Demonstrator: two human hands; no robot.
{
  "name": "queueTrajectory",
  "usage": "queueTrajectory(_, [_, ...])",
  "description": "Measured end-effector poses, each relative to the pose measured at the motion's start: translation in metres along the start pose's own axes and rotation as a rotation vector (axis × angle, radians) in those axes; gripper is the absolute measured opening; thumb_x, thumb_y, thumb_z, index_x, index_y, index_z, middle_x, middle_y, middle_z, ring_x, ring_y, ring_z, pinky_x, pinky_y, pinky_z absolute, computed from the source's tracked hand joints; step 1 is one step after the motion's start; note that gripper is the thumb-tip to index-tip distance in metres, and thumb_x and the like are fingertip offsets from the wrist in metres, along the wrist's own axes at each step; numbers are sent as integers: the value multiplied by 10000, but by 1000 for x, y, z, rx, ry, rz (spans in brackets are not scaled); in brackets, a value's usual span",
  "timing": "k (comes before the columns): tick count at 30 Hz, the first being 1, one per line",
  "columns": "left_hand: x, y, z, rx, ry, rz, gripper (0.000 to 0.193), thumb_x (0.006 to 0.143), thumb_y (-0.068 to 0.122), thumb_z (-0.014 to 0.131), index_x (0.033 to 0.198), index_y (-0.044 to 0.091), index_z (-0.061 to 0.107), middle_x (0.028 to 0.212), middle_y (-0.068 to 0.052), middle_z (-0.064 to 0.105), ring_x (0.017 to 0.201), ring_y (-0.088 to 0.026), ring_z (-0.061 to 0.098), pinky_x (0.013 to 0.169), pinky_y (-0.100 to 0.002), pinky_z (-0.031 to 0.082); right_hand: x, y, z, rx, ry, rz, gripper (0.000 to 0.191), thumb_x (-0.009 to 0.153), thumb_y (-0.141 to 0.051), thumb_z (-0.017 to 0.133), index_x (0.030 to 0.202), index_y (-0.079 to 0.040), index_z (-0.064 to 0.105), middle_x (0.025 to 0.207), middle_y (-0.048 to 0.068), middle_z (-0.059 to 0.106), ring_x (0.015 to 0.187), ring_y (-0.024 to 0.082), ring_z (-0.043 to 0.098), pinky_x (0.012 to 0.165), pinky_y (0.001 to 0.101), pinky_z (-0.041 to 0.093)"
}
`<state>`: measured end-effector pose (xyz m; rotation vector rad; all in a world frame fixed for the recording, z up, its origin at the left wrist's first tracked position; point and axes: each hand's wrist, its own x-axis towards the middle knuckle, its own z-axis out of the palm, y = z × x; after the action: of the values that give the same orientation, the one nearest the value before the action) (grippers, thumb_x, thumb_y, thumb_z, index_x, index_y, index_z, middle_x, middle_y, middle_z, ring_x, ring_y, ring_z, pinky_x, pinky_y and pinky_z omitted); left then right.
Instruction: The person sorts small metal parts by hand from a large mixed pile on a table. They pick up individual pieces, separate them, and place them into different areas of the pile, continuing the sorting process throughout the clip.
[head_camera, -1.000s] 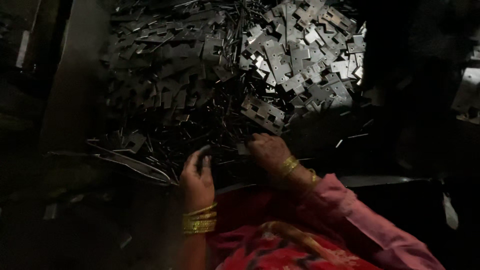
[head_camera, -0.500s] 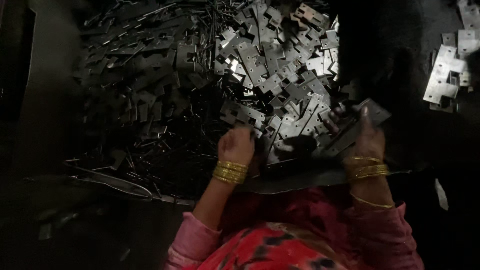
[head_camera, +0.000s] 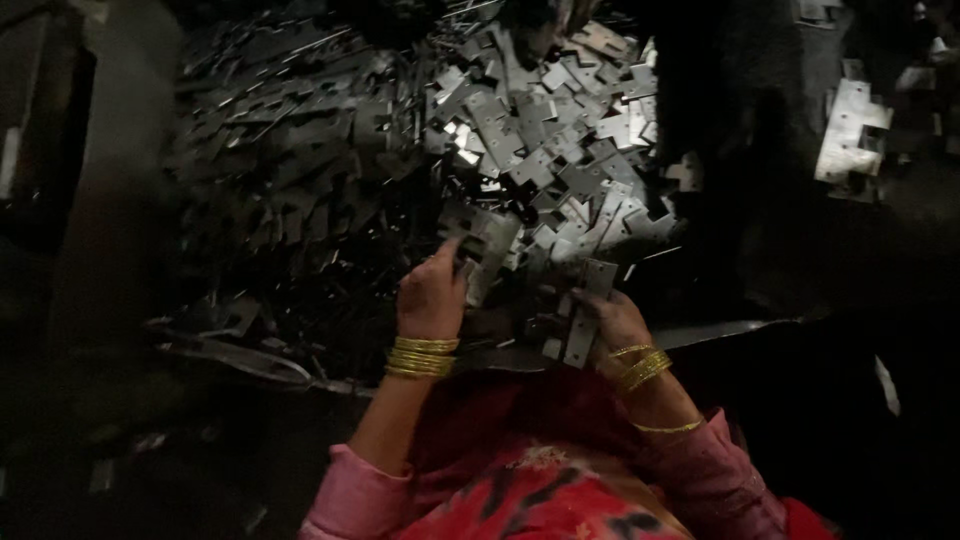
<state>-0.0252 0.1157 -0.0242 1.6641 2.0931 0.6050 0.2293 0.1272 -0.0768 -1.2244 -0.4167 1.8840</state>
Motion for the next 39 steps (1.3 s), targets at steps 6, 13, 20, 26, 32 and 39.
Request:
queueTrajectory(6, [-13,-18,-18,-269,-265,-119,388,862,210,769,1224,76,727,1190,-141,746,1079,-298,723,925,-398,562,11,13,10,-87,-23,-30,340,915,-39,638,1245,38,608,1011,141,723,813,272,729,660,434,650])
queueTrajectory(13, [15,12,-6,1,37,398,251,885,109,760,1119,24,728,1119,-142,740,1053,-316,687,951,-423,549,44,8,-13,-74,1,-99,387,928,-83,665,1292,7,569,1043,141,710,830,248,736,685,409,644])
queueTrajectory(20, [36,84,0,-708,-312,-50,333,855,203,754,1154,58,742,1062,-59,769,994,-236,746,932,-397,596,54,9,-7,367,-170,17,482,971,-455,551,1230,-59,641,1087,81,749,924,207,727,770,340,628])
queueTrajectory(26, [2,63,46,-393,120,96,490,837,216,814,1261,7,680,1260,-226,637,1204,-359,531,977,-448,442,50,28,-2,43,-108,-102,361,978,-247,651,1262,-26,674,1143,86,738,977,196,710,823,328,598])
queueTrajectory(32, [-59,16,19,-865,-197,-195,344,894,120,640,1217,14,687,1091,-176,775,1023,-333,713,906,-445,573,5,33,77,-86,-16,-193,397,909,-143,737,1274,-39,619,1098,92,734,960,243,694,765,369,591])
queueTrajectory(39, [-58,-37,-63,-193,-198,301,333,829,123,722,1154,50,735,1103,-160,750,1015,-349,705,871,-424,550,-30,-17,95,-1500,-474,-898,549,774,-175,829,1288,-101,652,1145,161,704,1079,341,649,903,454,530])
